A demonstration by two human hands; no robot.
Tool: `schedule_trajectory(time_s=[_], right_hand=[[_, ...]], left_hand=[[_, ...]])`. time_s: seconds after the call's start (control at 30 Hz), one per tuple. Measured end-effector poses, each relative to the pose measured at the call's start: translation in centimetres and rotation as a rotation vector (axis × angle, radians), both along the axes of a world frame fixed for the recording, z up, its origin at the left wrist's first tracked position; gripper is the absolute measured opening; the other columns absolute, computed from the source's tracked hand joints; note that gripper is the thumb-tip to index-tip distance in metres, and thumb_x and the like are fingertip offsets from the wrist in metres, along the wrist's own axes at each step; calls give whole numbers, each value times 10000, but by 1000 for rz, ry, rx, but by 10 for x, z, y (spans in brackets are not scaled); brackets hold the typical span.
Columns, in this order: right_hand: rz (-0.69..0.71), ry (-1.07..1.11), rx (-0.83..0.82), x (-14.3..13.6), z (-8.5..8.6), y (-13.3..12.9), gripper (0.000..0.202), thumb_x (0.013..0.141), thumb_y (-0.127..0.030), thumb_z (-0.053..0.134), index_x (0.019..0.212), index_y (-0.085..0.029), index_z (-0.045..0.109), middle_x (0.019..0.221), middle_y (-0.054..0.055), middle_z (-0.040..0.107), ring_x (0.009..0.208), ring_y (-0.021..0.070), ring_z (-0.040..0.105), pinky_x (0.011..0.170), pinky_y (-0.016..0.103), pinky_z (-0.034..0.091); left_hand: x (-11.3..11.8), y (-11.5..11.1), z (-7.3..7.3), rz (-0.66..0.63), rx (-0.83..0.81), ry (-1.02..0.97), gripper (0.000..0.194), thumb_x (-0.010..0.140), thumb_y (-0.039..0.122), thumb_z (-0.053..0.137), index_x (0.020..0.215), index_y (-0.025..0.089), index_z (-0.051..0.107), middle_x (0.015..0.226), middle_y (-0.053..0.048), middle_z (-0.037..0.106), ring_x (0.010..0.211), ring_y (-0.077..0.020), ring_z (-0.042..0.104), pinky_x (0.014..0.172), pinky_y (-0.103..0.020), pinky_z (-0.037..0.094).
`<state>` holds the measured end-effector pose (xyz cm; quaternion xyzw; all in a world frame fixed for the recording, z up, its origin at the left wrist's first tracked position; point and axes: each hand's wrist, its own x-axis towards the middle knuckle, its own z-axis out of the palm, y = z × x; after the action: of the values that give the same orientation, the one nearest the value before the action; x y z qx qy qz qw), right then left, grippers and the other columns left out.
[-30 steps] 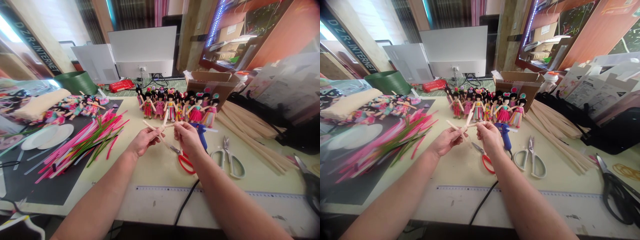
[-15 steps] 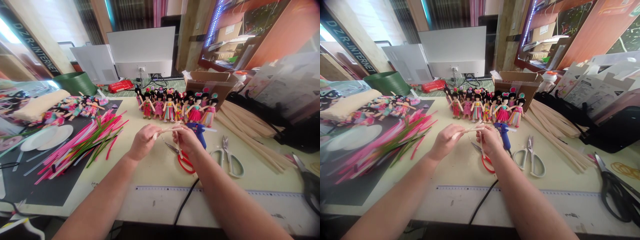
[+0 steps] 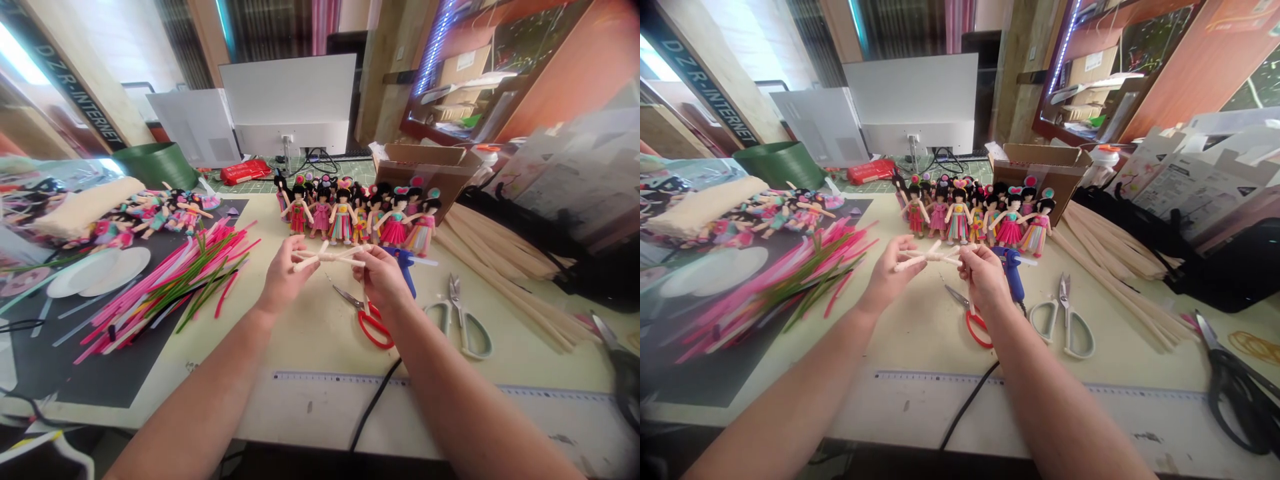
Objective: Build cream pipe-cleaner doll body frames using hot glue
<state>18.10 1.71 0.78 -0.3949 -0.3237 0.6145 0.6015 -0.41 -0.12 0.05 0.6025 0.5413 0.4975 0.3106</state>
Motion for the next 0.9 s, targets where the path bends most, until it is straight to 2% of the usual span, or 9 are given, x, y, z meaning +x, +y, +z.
schedule_trajectory(time_s=[0.07,0.13,0.2,0.27,0.4,0.53,0.7,0.9], right_hand=[[-19,-5,38,1,1,0,250,608,-278,790,640,-180,563,541,-36,527,456,60,420,412,192,317],[-23,-16,68,2,1,0,244,631,-285,783,647,-185,561,559,-32,539,459,64,422,422,200,331],[-16,-18,91,2,2,0,244,645,-285,781,659,-190,557,583,-32,549,462,64,423,430,203,335],[-16,-19,103,2,2,-1,250,649,-288,783,672,-196,552,604,-35,551,467,63,423,437,205,338],[-7,-25,104,-2,1,-3,288,645,-315,786,674,-206,521,578,-48,530,490,76,450,470,212,360],[20,-26,119,-7,0,-6,282,648,-310,781,686,-208,521,558,-56,527,485,74,449,497,215,365],[32,-72,94,-7,2,-8,238,671,-301,765,691,-196,553,532,-50,529,472,69,440,473,207,333],[34,-191,-13,-4,0,-5,293,634,-350,787,664,-181,550,566,-39,537,478,67,465,434,200,324]], left_hand=[[-1,4,0,-14,-216,-169,553,750,383,724,1225,172,534,1158,-120,625,807,-143,628,693,-251,474],[-2,7,2,-127,-438,-348,404,826,422,624,1107,132,605,1047,-126,670,737,-134,632,615,-228,455],[-1,8,5,-256,-613,-549,404,906,461,475,1043,125,652,952,-128,697,697,-140,641,570,-230,453],[1,7,7,-317,-683,-735,444,933,487,404,1054,152,668,931,-114,709,688,-142,653,574,-243,478],[1,6,6,-313,-643,-932,358,905,478,506,993,181,683,940,-67,710,699,-116,659,640,-247,520],[-1,6,2,-337,-672,-912,284,855,400,622,937,139,699,871,-66,699,671,-98,636,640,-233,519],[-1,6,2,-343,-614,-740,291,770,358,728,974,151,711,837,-50,689,652,-78,610,615,-202,484],[0,5,6,-257,-390,-522,354,719,397,755,966,150,697,787,-49,694,648,-94,606,586,-200,427]])
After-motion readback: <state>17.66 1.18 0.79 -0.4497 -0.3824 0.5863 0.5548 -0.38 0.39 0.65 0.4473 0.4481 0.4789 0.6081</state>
